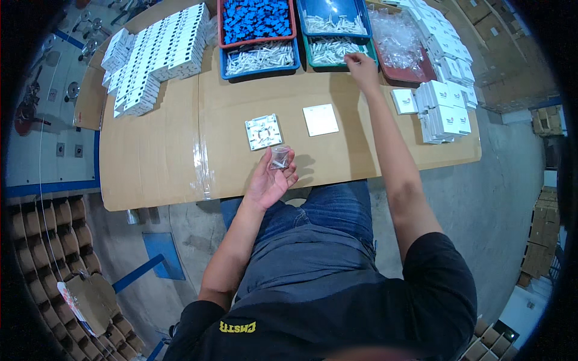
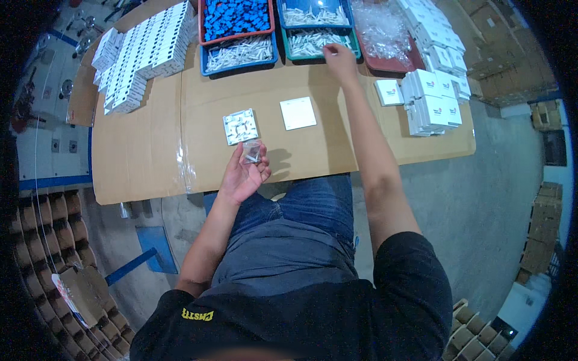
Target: Assembling and packing small white electrical components and blue plastic caps into boxes.
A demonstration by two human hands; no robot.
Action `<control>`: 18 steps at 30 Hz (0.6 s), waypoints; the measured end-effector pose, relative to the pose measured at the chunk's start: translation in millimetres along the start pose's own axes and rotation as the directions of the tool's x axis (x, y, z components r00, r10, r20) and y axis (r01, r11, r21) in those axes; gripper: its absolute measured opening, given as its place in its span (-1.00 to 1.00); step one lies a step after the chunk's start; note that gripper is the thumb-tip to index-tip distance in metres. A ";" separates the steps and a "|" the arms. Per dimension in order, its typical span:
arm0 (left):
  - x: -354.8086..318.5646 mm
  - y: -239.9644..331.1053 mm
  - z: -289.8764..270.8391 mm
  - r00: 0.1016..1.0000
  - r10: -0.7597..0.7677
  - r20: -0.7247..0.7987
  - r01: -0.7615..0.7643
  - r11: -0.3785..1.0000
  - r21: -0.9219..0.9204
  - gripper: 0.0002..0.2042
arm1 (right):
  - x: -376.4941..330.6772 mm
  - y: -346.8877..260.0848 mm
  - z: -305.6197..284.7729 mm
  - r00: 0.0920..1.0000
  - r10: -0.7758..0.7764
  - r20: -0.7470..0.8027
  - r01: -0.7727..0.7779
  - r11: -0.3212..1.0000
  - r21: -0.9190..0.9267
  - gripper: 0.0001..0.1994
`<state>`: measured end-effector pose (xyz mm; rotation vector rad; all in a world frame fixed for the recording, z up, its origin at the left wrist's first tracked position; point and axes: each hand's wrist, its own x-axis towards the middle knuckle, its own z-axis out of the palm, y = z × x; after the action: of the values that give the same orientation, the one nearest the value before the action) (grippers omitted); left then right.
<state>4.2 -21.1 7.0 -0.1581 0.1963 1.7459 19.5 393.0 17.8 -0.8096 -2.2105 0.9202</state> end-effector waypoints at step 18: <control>-4.6 1.8 -2.3 0.999 0.027 -0.024 -0.027 1.000 0.013 -0.56 | 63.7 27.0 -0.8 0.998 0.006 0.056 0.025 0.844 -0.535 -0.81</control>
<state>3.2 -26.3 5.9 -0.1678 0.2284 1.7699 -12.0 454.5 16.2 -1.0254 -2.5582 0.3034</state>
